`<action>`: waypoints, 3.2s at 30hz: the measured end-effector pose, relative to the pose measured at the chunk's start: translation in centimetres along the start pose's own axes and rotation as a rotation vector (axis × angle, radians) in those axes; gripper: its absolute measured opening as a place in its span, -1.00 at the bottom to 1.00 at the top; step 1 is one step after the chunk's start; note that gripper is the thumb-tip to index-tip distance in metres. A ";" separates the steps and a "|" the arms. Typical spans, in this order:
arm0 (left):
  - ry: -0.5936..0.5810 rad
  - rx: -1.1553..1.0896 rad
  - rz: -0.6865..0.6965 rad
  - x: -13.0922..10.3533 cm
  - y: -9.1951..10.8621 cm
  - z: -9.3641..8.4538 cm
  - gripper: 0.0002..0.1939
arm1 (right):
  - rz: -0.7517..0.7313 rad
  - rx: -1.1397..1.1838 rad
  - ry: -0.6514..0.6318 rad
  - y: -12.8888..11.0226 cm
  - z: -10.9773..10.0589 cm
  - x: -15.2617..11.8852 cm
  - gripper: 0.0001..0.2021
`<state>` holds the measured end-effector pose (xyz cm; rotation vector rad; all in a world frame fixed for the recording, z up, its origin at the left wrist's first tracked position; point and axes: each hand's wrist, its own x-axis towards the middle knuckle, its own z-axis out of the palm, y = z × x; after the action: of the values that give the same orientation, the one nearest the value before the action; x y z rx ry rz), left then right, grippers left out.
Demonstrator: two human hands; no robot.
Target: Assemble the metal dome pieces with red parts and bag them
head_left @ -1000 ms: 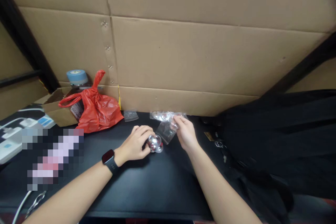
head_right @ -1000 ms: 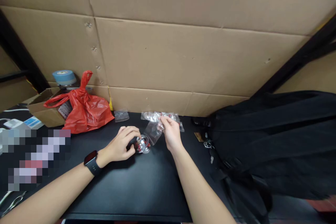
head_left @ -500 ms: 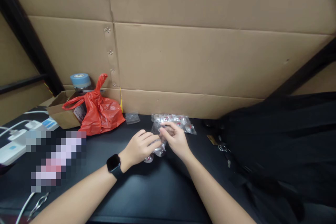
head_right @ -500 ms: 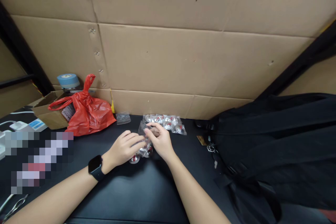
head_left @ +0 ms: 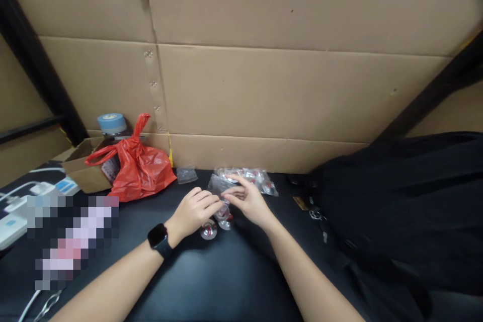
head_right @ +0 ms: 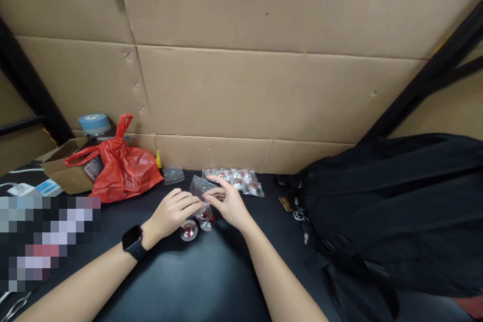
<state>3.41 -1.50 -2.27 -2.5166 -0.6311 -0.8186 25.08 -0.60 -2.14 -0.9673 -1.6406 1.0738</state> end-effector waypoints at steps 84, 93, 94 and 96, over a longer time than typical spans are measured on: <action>0.192 -0.676 -0.652 0.4 0.3 0.1 -0.52 | -0.018 0.068 0.346 -0.7 0.5 -0.2 -0.73; 0.022 -0.282 -0.198 0.5 0.5 -0.3 -0.79 | 0.016 0.041 0.341 0.0 1.9 -0.4 -0.70; 0.009 -0.260 -0.181 0.5 0.3 -0.1 -0.82 | 0.007 0.047 0.322 0.0 2.2 -0.5 -0.70; -0.017 -0.201 -0.176 0.3 -0.5 0.2 -0.82 | -0.027 0.027 0.276 -0.1 2.2 -0.5 -0.70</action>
<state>3.45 -0.86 -2.13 -2.6780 -0.8223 -0.9669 23.08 -1.53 -2.65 -1.0233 -1.4063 0.8980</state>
